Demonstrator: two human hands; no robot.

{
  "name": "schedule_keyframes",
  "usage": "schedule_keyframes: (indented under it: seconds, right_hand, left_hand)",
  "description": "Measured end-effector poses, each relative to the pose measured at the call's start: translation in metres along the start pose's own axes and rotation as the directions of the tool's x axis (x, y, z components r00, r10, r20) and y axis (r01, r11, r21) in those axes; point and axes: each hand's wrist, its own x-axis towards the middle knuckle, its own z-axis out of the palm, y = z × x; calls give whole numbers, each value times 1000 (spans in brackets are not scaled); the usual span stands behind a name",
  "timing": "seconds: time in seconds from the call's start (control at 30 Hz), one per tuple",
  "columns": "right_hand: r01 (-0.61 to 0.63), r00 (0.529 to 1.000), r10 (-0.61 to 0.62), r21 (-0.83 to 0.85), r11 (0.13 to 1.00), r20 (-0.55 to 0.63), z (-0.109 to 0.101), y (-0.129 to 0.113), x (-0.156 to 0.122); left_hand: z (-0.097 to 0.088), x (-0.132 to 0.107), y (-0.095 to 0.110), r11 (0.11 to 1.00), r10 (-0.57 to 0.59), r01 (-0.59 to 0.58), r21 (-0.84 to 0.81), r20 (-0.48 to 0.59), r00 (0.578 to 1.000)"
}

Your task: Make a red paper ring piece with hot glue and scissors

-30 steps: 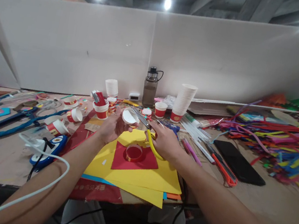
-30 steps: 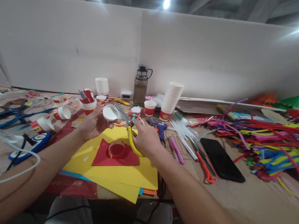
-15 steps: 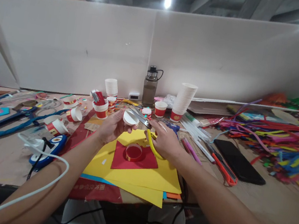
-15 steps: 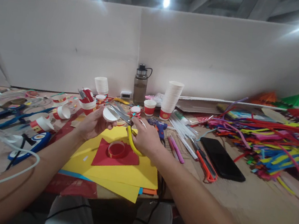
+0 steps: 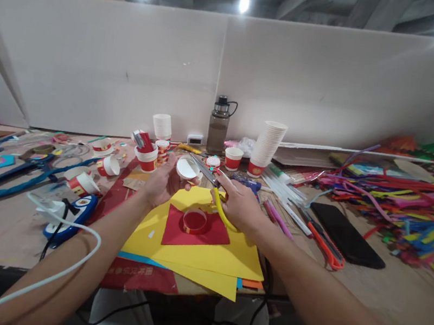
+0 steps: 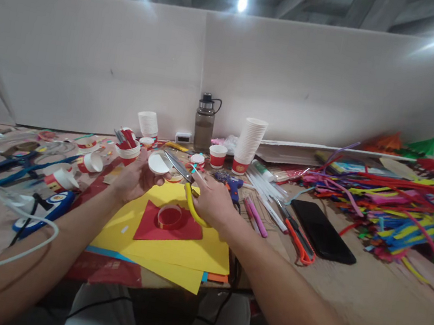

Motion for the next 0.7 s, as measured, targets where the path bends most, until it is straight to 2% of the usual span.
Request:
schedule_keyframes:
  seconds: [0.13, 0.33, 0.57, 0.7]
  right_hand:
    - [-2, 1000, 3, -10, 1000, 14, 1, 2, 0]
    - [1, 1000, -1, -29, 1000, -1, 0, 1, -1]
    - [7, 999, -7, -9, 1000, 46, -6, -2, -1]
    - [48, 999, -48, 2, 999, 23, -6, -3, -1]
  left_hand:
    - [1, -1, 0, 999, 30, -31, -18, -17, 999]
    - [0, -2, -3, 1000, -25, 25, -2, 41, 999]
    - [-5, -1, -2, 999, -45, 45, 3, 22, 999]
    - [-7, -1, 0, 999, -42, 42, 22, 20, 999]
